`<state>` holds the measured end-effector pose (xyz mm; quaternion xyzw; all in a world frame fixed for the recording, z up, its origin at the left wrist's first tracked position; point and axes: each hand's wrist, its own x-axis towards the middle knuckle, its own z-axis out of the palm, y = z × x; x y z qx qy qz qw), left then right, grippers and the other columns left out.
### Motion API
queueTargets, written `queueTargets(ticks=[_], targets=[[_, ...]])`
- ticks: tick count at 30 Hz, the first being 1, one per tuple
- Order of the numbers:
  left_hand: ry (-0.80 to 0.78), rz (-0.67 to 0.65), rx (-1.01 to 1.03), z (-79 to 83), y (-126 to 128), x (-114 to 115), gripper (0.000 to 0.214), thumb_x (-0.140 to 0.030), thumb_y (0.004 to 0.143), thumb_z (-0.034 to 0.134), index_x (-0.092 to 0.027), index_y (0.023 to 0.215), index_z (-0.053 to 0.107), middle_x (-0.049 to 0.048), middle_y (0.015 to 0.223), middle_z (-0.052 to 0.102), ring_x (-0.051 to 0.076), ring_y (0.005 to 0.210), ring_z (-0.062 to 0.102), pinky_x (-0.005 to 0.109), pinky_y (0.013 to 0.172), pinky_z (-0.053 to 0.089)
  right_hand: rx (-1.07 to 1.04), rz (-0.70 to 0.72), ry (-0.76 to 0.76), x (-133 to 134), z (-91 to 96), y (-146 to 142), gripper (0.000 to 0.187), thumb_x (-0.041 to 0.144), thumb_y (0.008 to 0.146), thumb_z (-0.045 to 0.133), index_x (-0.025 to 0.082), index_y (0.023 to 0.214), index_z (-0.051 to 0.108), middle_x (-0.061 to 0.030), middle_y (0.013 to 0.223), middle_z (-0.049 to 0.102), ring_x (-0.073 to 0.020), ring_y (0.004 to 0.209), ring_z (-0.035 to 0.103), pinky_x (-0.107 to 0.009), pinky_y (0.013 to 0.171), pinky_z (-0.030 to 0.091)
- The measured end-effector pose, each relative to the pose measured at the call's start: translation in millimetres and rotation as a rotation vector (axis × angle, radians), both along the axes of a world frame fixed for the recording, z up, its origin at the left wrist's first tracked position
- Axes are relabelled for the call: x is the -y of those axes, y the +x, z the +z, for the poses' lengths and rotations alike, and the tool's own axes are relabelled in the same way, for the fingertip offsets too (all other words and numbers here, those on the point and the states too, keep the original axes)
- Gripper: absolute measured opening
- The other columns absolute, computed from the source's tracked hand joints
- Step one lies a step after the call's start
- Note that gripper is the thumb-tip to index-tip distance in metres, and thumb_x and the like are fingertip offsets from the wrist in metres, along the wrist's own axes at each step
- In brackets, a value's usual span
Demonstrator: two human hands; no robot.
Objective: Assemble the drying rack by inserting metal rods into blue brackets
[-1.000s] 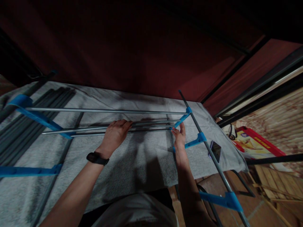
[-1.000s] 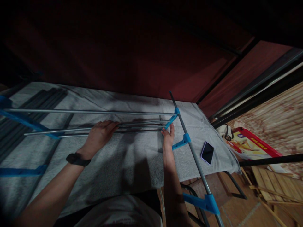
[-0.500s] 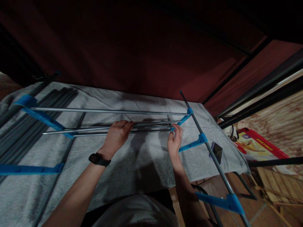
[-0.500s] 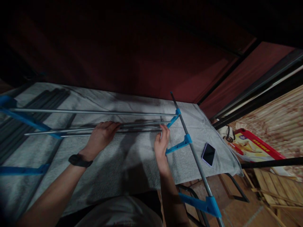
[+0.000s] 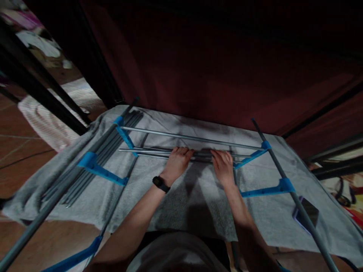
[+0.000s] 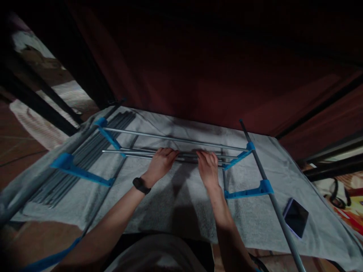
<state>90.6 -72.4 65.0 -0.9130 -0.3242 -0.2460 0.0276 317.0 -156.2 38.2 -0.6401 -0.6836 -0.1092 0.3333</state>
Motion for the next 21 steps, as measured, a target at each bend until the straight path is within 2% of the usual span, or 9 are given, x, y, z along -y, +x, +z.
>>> queueTargets(ticks=[5,11,21], targets=[[-0.008,0.012,0.010,-2.4,-5,-2,0.031,-0.015,0.097,0.049,-0.021,0.122,0.065,0.0084,0.096,0.068,0.023,0.092,0.062,0.040,0.084,0.044,0.042,0.035,-0.022,-10,-1.2,7,0.033,0.030,0.102,0.045,0.027,0.128,0.065,-0.0070,0.112,0.069,-0.0227,0.110,0.060,-0.047,0.111,0.036],[-0.009,0.031,-0.002,0.0,-10,-7,0.031,-0.015,0.097,0.047,-0.021,0.121,0.066,0.0098,0.096,0.068,0.024,0.093,0.062,0.041,0.085,0.043,0.048,0.058,-0.031,-15,-1.1,3,0.033,0.031,0.102,0.045,0.026,0.128,0.065,-0.0074,0.112,0.069,-0.0237,0.105,0.059,-0.041,0.100,0.042],[-0.010,-0.015,0.023,-2.7,-15,-1,0.026,-0.026,0.101,0.048,-0.020,0.117,0.067,0.0082,0.098,0.069,0.022,0.091,0.062,0.040,0.083,0.041,0.040,0.061,-0.051,5,-3.5,7,0.032,0.032,0.102,0.047,0.025,0.127,0.065,-0.0072,0.109,0.069,-0.0232,0.103,0.061,-0.039,0.093,0.044]])
